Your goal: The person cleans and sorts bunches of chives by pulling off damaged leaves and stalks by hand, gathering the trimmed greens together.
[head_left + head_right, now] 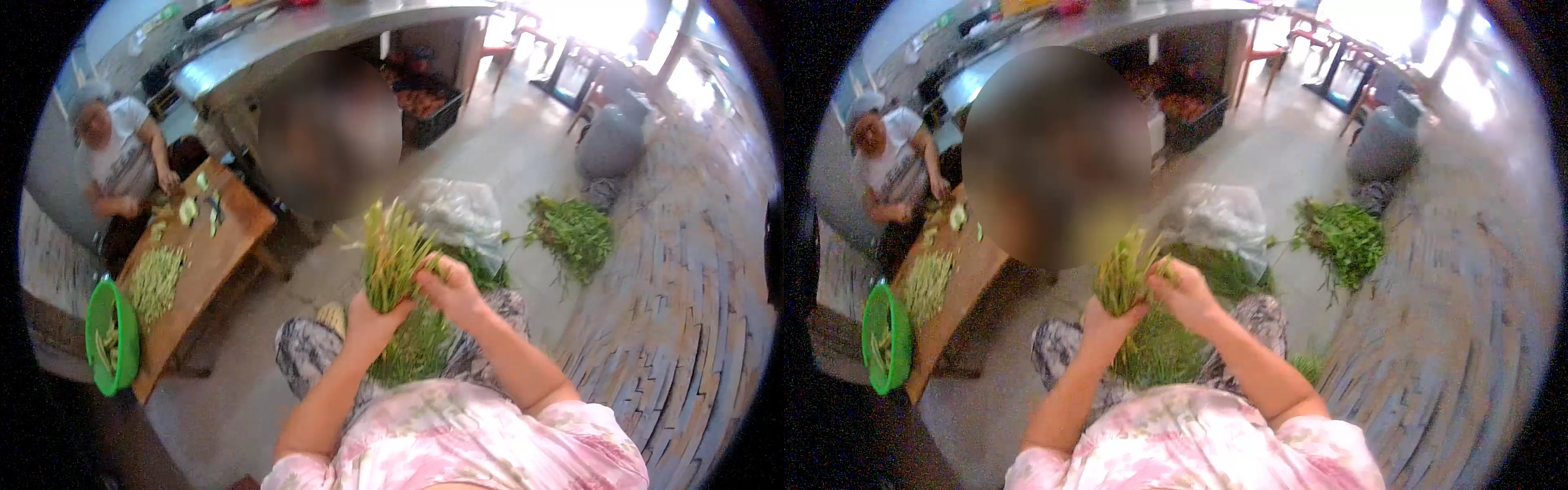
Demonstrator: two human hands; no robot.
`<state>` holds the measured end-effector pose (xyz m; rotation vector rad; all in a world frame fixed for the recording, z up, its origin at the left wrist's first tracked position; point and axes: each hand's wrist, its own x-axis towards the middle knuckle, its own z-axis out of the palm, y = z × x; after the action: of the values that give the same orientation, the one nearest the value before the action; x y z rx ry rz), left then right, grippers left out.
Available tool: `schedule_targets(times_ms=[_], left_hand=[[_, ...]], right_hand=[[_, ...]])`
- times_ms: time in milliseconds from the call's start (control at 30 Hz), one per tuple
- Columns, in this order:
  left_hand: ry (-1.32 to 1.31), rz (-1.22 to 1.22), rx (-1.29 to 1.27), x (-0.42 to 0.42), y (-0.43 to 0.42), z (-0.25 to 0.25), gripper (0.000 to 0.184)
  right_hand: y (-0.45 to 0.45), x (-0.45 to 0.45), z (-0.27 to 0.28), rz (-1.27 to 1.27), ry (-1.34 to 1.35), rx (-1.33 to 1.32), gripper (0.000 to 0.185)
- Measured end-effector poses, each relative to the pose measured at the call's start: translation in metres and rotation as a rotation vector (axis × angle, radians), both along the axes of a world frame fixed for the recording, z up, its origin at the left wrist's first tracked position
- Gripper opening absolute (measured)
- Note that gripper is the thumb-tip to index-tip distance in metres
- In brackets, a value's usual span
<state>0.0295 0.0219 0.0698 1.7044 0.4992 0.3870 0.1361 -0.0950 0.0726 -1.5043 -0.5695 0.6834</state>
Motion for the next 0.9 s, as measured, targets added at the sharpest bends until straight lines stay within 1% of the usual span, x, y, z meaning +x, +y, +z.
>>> schedule_targets(times_ms=[33, 100, 133, 200, 233, 333, 367, 433, 500, 567, 600, 633, 733, 833, 867, 900], left_hand=[[-0.043, 0.013, -0.036, 0.001, 0.0, -0.006, 0.024], [-0.004, -0.03, -0.23, 0.002, 0.003, -0.011, 0.025], [0.029, -0.05, -0.328, 0.002, 0.005, -0.013, 0.025], [0.061, -0.072, -0.363, 0.001, 0.009, -0.013, 0.024], [0.084, -0.079, -0.383, 0.0, 0.009, -0.014, 0.023], [0.055, -0.103, -0.413, 0.001, 0.008, -0.013, 0.022], [0.063, -0.095, -0.422, 0.002, 0.007, -0.014, 0.022], [0.081, -0.076, -0.44, 0.002, 0.006, -0.019, 0.022], [0.087, -0.069, -0.345, 0.003, 0.005, -0.03, 0.023], [0.071, -0.057, -0.219, 0.008, 0.002, -0.031, 0.022], [0.055, -0.049, -0.139, 0.009, -0.001, -0.029, 0.022], [0.036, -0.04, -0.06, 0.01, -0.004, -0.028, 0.021], [-0.058, -0.05, -0.144, 0.014, -0.009, -0.042, 0.019], [0.068, 0.042, 0.443, 0.024, -0.021, -0.032, 0.021], [0.026, 0.043, 0.524, 0.03, -0.014, -0.044, 0.024], [0.0, 0.046, 0.602, 0.033, -0.004, -0.061, 0.027]], right_hand=[[0.0, 0.001, -0.001, 0.02, -0.072, 0.012, 0.008], [-0.002, 0.002, -0.003, 0.062, -0.204, 0.023, 0.012], [-0.001, 0.002, -0.008, 0.075, -0.207, 0.038, 0.012], [-0.001, 0.004, -0.014, 0.108, -0.205, 0.066, 0.012], [-0.005, 0.002, -0.004, 0.121, -0.305, 0.006, 0.015], [-0.003, 0.001, -0.012, 0.145, -0.464, -0.017, 0.024], [-0.002, 0.002, -0.021, 0.135, -0.54, -0.004, 0.021], [-0.003, 0.002, -0.023, 0.124, -0.647, -0.065, 0.017], [-0.003, -0.002, -0.03, 0.082, -0.735, -0.119, 0.014], [-0.003, -0.004, -0.032, 0.107, -0.886, -0.15, 0.015], [-0.004, -0.007, -0.033, 0.121, -0.957, -0.166, 0.016], [-0.005, -0.008, -0.04, 0.105, -1.075, -0.159, 0.022], [-0.012, -0.011, -0.044, 0.064, -1.127, -0.115, 0.025], [-0.023, -0.006, -0.053, -0.05, -1.054, -0.062, 0.023], [-0.026, -0.005, -0.057, -0.107, -1.044, 0.043, 0.019], [-0.033, -0.003, -0.048, -0.108, -0.991, 0.133, 0.014]])
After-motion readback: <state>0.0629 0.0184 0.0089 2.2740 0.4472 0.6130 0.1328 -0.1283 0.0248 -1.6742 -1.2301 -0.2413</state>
